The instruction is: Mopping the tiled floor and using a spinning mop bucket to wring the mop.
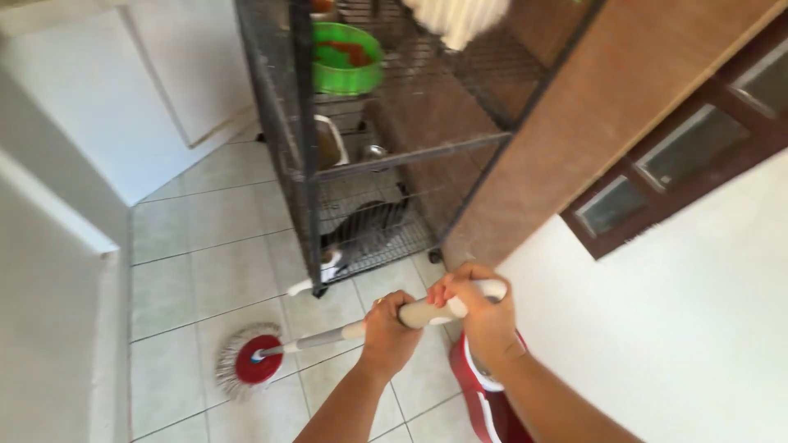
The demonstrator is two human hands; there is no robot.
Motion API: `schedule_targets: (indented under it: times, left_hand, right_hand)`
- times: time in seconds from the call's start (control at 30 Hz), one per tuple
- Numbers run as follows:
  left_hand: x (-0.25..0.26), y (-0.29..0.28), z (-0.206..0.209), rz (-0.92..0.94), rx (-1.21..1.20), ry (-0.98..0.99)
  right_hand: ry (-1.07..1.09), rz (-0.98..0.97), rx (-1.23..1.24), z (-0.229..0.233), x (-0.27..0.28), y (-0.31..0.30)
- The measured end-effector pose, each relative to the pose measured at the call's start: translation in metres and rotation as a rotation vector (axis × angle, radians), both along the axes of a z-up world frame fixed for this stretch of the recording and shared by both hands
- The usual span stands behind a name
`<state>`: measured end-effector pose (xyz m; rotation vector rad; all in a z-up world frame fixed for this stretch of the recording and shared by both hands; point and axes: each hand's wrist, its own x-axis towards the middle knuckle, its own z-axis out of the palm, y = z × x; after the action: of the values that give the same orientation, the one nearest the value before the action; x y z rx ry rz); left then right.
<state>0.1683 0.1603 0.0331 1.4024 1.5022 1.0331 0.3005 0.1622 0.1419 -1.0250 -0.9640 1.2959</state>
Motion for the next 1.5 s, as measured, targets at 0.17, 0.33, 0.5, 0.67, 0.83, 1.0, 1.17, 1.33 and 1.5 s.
schedule_targets:
  times: [0.17,0.33,0.5,0.67,0.83,1.0,1.17,1.33,1.5]
  left_hand:
    - [0.089,0.024,0.027,-0.095,0.134,-0.23]
    - [0.158,0.046,0.044,-0.336,-0.12,-0.5]
    - [0.199,0.084,-0.022,-0.44,0.066,0.023]
    - [0.196,0.076,0.031,-0.485,-0.09,0.307]
    - [0.205,0.065,-0.005,-0.522,-0.08,0.444]
    - [0.159,0.041,-0.048,-0.459,-0.103,0.456]
    - [0.044,0.013,-0.093,-0.446,-0.349,0.706]
    - [-0.087,-0.021,-0.116,-0.304,-0.542,0.801]
    - [-0.115,-0.032,-0.135,-0.102,-0.536,0.719]
  right_hand:
    - [-0.11,-0.14,0.012,0.041,0.077,0.008]
    - [-0.252,-0.246,0.007,0.079,0.133,0.01]
    - [-0.19,-0.234,-0.053,0.093,0.175,0.02]
    - [-0.152,-0.239,-0.095,0.109,0.192,0.026]
    - [-0.073,-0.263,-0.092,0.075,0.222,0.02]
    - [0.086,-0.227,-0.151,0.011,0.212,0.011]
    - [0.295,-0.074,-0.329,-0.057,0.121,0.002]
    - [0.329,0.088,-0.328,-0.134,-0.001,-0.016]
    - [0.322,0.163,-0.388,-0.11,-0.038,-0.018]
